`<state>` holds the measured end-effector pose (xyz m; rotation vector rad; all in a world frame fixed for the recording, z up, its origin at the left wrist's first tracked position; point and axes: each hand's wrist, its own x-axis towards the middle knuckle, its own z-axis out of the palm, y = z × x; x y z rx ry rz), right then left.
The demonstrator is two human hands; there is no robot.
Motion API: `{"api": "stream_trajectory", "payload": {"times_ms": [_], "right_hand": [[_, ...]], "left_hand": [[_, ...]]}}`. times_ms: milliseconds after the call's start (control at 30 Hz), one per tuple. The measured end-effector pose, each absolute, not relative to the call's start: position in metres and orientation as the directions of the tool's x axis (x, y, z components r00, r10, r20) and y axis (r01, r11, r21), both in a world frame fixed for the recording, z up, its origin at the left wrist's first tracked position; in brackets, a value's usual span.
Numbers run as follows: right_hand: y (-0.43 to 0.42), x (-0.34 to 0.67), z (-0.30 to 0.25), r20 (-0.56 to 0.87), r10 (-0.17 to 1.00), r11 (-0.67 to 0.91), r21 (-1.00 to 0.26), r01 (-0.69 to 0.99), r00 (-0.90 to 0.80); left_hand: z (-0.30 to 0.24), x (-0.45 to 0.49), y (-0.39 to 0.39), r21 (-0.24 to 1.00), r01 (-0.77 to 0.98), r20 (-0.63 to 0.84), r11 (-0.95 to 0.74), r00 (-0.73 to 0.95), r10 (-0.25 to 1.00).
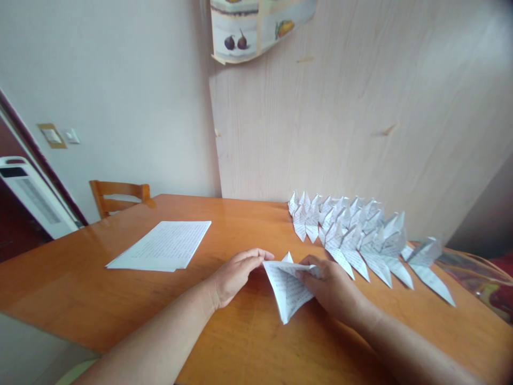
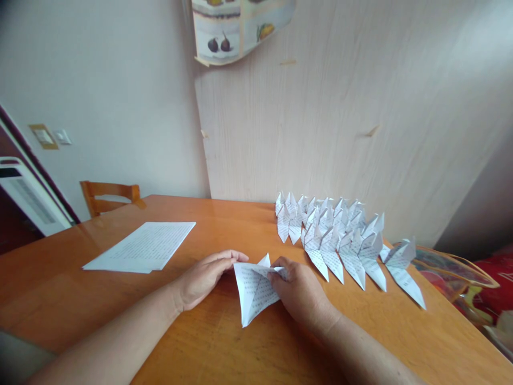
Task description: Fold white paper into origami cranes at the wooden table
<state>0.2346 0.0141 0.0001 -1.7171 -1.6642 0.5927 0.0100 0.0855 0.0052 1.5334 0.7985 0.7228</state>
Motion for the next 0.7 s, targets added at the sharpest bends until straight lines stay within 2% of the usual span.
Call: {"api": "stream_trajectory", "payload": {"times_ms": [333,700], "right_hand": [[0.0139,0.2342,-0.0034,0.125,0.991,0.075,-0.826,0.558,0.051],[0.0151,0.2349,-0.0054,0.119,0.991,0.07,-0.848,0.526,0.06]], "left_hand": [[0.009,0.0119,0.0835,0.998,0.013,0.035,-0.058,0.652,0.757],[0.008,0.0164,0.0781,0.978,0.153,0.0,-0.141,0.679,0.734]]}}
